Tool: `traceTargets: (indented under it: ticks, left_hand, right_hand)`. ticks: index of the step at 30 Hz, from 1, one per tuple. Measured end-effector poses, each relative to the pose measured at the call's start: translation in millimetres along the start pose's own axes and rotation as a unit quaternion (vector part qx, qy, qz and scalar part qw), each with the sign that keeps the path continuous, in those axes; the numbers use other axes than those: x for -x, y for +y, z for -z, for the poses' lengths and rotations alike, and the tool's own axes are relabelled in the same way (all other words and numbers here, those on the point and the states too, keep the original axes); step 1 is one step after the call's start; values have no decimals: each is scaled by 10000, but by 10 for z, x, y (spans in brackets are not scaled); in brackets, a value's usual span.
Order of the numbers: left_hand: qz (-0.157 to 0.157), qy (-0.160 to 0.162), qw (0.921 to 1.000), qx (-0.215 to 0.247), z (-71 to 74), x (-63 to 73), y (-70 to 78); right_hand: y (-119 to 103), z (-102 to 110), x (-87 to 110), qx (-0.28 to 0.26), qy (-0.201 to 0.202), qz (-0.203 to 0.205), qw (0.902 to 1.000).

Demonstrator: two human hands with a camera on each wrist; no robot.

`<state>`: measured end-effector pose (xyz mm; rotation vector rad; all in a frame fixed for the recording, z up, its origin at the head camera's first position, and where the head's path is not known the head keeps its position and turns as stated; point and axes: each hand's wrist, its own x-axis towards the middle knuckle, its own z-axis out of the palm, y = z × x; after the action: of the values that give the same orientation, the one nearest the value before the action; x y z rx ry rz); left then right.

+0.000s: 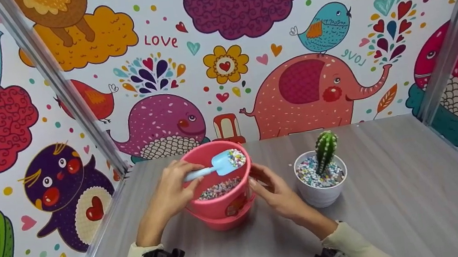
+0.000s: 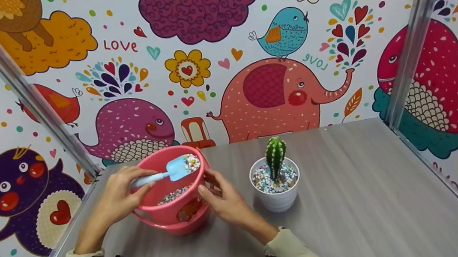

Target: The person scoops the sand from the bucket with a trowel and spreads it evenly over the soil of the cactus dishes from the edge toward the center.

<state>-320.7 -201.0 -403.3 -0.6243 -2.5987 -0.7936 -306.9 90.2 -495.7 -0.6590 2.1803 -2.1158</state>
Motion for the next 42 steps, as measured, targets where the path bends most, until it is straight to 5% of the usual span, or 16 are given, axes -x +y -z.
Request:
traceTargets:
  ticks: [10, 19, 29, 42]
  left_hand:
    - [-147, 25, 9998, 102, 20, 17, 54]
    - [-151, -11, 9996, 257, -17, -2, 153]
    - [-259, -84, 9993, 242, -126, -49, 308]
    - [-656, -311, 9966, 387, -313, -136, 541]
  right_hand:
    - [-93, 275, 346, 380, -803, -34, 9960]
    - [-276, 684, 625, 1116, -664, -22, 9915]
    - [-432, 1217, 772, 1675, 598, 279, 9837]
    - [-246, 1576, 792, 2244, 2374, 506, 9438]
